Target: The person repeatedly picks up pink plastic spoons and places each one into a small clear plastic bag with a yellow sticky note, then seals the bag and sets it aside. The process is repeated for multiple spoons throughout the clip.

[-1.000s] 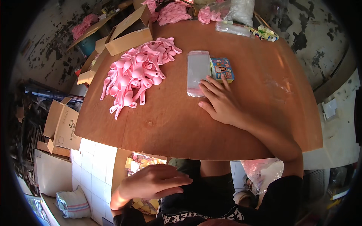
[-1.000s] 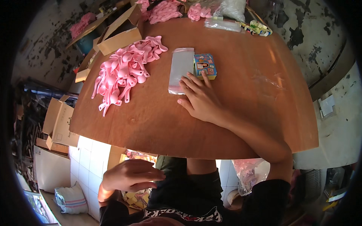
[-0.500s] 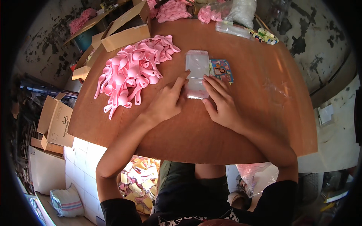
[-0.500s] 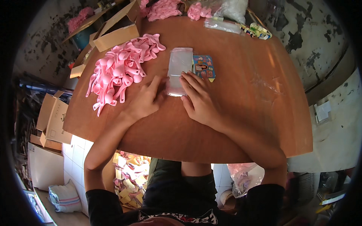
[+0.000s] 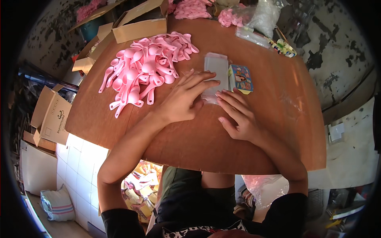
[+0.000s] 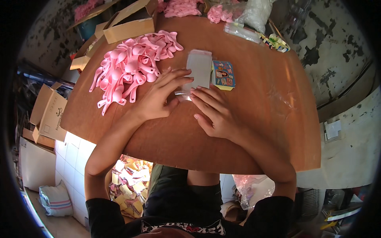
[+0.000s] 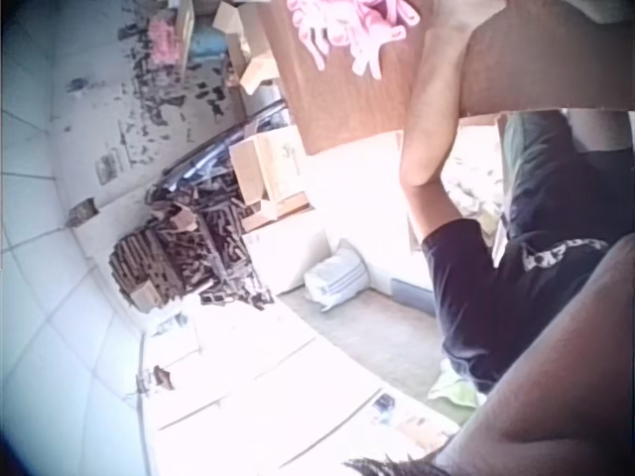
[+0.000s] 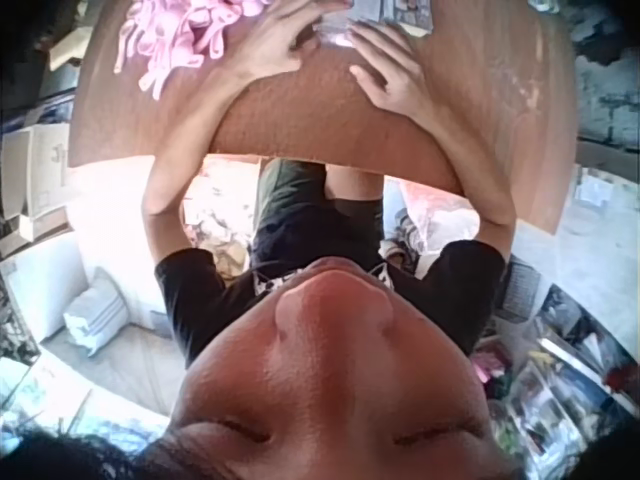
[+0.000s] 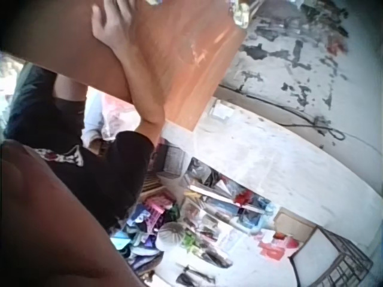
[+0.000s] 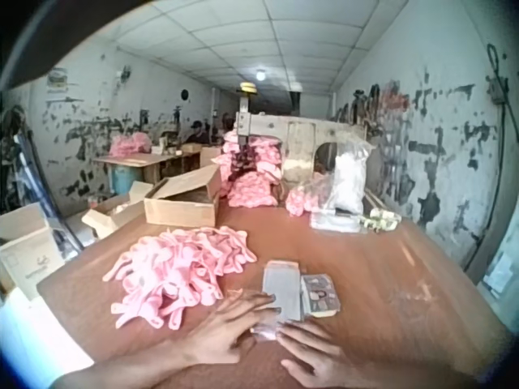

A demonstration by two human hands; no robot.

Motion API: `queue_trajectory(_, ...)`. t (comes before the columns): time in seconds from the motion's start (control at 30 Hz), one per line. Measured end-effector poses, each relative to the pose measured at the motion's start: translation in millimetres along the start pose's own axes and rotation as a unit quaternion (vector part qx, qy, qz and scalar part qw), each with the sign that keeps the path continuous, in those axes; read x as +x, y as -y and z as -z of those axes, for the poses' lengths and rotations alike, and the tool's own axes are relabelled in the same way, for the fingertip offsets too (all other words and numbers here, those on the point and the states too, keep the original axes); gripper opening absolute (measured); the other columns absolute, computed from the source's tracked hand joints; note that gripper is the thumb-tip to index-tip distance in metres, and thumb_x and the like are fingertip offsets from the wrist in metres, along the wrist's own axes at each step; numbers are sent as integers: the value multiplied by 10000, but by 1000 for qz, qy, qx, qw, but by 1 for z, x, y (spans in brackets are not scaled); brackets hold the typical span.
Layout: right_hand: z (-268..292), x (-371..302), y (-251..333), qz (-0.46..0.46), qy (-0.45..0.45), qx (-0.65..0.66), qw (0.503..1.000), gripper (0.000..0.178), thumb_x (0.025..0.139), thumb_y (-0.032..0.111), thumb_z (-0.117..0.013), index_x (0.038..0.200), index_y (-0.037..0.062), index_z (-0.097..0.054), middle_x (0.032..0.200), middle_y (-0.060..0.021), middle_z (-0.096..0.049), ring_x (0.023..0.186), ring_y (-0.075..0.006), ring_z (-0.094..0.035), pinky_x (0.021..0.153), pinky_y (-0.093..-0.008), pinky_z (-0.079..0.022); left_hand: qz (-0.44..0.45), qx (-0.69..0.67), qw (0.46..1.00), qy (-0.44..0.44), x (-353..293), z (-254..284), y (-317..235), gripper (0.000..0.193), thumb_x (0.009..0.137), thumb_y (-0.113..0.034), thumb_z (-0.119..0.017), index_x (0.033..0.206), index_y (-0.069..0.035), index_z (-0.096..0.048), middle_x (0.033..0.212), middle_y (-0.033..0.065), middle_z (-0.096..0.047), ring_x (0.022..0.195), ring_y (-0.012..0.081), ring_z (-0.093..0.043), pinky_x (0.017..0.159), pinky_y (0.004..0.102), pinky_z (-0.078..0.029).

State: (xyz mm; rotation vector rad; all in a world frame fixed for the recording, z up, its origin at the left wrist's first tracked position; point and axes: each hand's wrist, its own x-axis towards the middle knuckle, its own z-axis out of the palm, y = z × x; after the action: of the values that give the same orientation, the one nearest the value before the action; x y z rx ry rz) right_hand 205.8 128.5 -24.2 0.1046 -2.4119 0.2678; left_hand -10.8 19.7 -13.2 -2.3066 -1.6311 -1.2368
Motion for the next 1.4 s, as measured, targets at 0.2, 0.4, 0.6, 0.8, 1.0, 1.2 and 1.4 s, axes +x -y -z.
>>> queue_trajectory(0.2, 14, 8, -11, -76, -91, 36, 992, 429, 821, 74, -670, 1234, -31, -616, 1264, -159, -627, 1211, -343, -565, 1030, -473, -435, 50, -79, 995, -27, -4, 0, 7, 176, 867, -14, -688, 1042, -15, -702, 1016, 92, -723, 1008, 255, -692, 959, 390, -519)
queue_trajectory(0.4, 46, 5, -52, -176, 17, -133, 975, 331, 800, 62, -734, 1125, 37, -674, 1114, -147, -668, 1022, -344, -623, 900, -396, -497, 224, -410, 877, -116, -1, 3, 3, 234, 922, -57, -690, 1127, 49, -649, 984, 87, -736, 856, 103, -686, 761, 247, -559)
queue_trajectory(0.6, 46, -4, -66, -204, 11, -107, 973, 200, 799, 95, -755, 977, 14, -715, 1003, -118, -708, 977, -311, -651, 888, -381, -502, 262, -427, 859, -102, 5, 11, 5, 286, 923, -143, -712, 1157, 13, -656, 962, 66, -735, 807, 66, -643, 700, 204, -497)
queue_trajectory(0.8, 66, 18, -32, -130, -84, -237, 959, 155, 842, 90, -734, 976, 13, -723, 945, -100, -719, 895, -274, -657, 847, -355, -504, 295, -427, 847, -112, -2, 16, 7, 239, 927, -149, -707, 1075, 39, -703, 971, 79, -737, 858, 90, -665, 779, 245, -528)
queue_trajectory(1.0, 73, 51, 12, -219, -267, 92, 934, 116, 906, 56, -700, 983, -30, -707, 904, -81, -710, 843, -124, -641, 779, -251, -495, 285, -403, 869, -40, 0, 14, 0, 200, 928, -102, -688, 1069, 38, -713, 939, 80, -735, 815, 88, -671, 736, 239, -538)
queue_trajectory(1.2, 62, 76, 6, -172, -214, 71, 959, 138, 900, 70, -714, 975, -46, -705, 901, -82, -712, 827, -112, -647, 740, -251, -512, 289, -455, 842, -18, 0, 20, -16, 207, 942, -95, -668, 1093, 42, -702, 951, 74, -730, 813, 94, -669, 721, 244, -547)
queue_trajectory(1.4, 60, 65, -6, -217, -85, 111, 966, 145, 890, 97, -731, 959, -29, -713, 889, -80, -720, 822, -119, -667, 745, -250, -522, 265, -377, 887, 8, 1, 19, -18, 228, 948, -156, -674, 1077, 27, -715, 893, 54, -733, 776, 63, -647, 711, 229, -527)
